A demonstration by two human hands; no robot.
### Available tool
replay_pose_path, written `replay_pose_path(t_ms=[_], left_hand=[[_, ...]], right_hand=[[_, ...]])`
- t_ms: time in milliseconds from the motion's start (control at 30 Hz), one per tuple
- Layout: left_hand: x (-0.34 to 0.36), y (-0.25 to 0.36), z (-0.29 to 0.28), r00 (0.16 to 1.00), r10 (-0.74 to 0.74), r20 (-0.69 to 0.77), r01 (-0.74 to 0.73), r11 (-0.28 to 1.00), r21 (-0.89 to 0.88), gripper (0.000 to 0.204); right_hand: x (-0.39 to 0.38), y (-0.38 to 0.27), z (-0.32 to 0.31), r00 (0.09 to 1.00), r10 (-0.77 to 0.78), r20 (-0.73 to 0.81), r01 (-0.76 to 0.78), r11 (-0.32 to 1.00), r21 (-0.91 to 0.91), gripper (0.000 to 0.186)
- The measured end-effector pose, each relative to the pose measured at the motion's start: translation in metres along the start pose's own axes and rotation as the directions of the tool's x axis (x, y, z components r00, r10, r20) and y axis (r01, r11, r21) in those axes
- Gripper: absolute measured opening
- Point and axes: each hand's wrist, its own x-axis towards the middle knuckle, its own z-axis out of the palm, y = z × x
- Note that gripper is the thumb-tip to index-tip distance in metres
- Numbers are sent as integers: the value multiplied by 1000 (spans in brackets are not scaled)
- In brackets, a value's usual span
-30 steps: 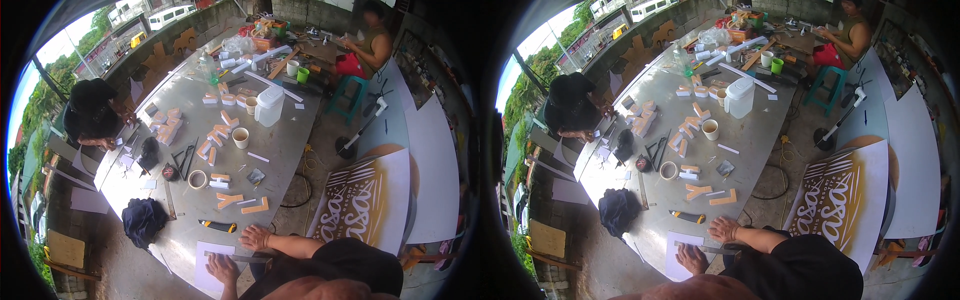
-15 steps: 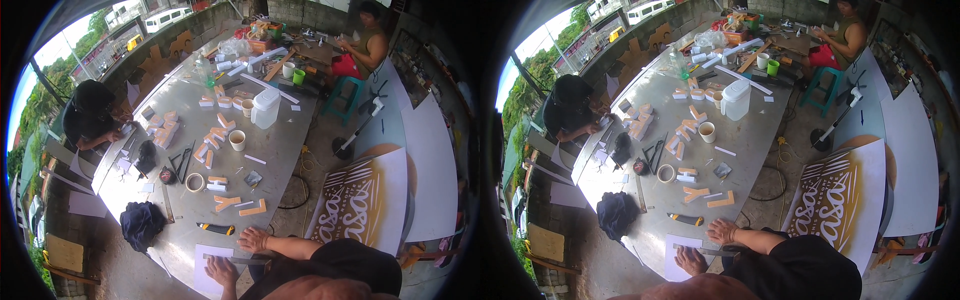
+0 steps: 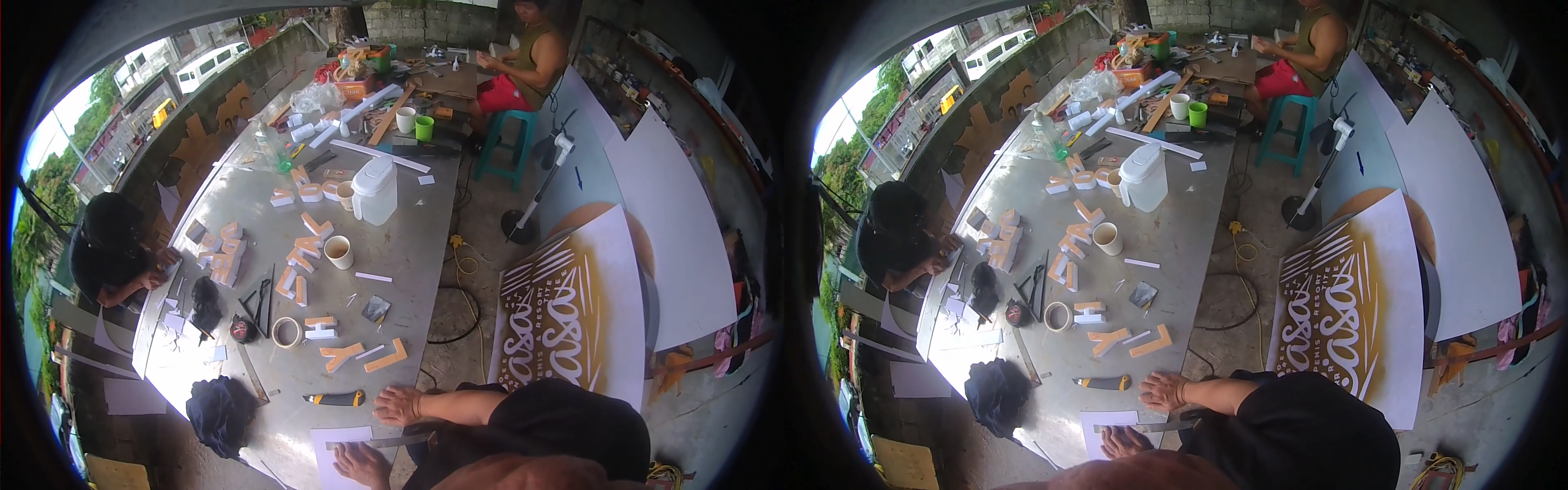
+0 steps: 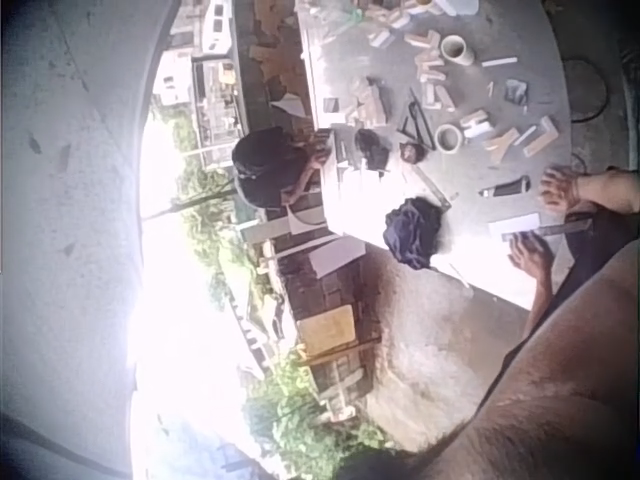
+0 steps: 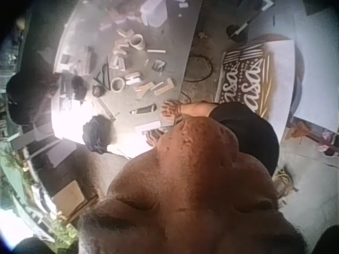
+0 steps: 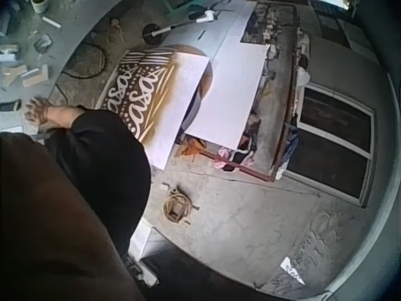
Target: Use a utility knife and a metal ruler to cut out a template or design from paper on a large metal table.
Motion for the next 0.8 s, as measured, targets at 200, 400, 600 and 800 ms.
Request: replay_pose_path(t_ms=[200,400,600,800], left_hand=[[1,7,-8,1000,-1,-25,1,1000,-3,37],[0,-4,-1,999,46,-29,-46,999,-5,38],[1,7,-3,1000,7,-29,-7,1000,-2,38],[2,12,-8,999,-33,-39,32,999,-19,40]], right_hand=[[-2,0,2,1000,14,23,-14,1000,3,26],[0,-5,1,999,19,47,-19,1000,1,28],[-1,-2,4,999,25,44,-26,1000,14,28],[0,-4,3,996,32,82,-34,999,24,26]])
